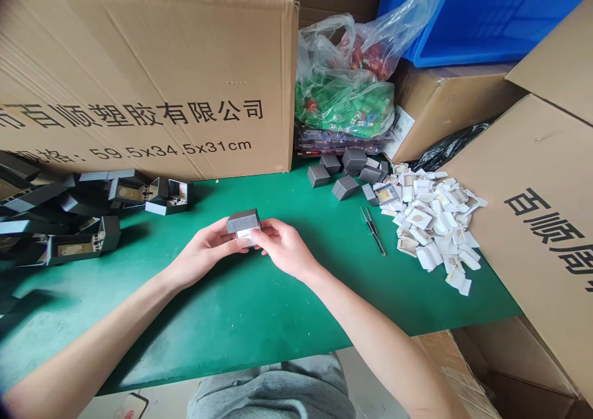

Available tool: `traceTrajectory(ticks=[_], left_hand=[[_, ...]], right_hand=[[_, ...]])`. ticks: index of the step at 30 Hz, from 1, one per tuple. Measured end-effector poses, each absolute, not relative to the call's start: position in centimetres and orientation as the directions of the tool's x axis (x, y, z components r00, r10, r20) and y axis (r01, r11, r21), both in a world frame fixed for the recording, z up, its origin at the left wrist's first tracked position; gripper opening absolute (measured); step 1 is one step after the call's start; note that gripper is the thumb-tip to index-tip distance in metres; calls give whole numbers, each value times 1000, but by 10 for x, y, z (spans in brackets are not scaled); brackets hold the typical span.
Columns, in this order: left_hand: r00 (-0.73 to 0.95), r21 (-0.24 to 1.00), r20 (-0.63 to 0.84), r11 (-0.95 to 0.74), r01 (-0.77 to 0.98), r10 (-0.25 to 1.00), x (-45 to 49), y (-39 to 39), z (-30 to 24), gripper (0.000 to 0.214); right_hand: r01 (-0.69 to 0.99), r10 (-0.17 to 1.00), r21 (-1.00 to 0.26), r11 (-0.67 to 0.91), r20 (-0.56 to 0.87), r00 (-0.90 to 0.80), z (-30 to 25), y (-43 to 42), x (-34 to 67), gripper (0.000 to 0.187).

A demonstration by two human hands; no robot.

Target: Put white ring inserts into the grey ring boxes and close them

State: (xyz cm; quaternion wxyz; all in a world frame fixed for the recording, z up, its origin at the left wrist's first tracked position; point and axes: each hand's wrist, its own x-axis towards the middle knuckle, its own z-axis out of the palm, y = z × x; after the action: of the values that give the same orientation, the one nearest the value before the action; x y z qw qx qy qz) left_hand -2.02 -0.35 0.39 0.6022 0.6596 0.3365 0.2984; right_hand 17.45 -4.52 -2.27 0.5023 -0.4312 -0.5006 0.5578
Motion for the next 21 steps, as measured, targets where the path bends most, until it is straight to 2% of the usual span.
traceTrajectory(ticks=[12,17,21], left_hand=[[564,993,-9,-61,104,825,-19,-5,0,32],[598,999,-36,11,46,800,-19,-4,1,32],[559,998,-53,18,68,827,-18,-5,4,34]], right_hand=[[-89,993,-996,30,40,-114,-28,-46,173,38],[-96,993,-995,8,20,-120,-29,-46,173,41],[-87,987,-996,-13,2,-162,-26,-45,175,41]])
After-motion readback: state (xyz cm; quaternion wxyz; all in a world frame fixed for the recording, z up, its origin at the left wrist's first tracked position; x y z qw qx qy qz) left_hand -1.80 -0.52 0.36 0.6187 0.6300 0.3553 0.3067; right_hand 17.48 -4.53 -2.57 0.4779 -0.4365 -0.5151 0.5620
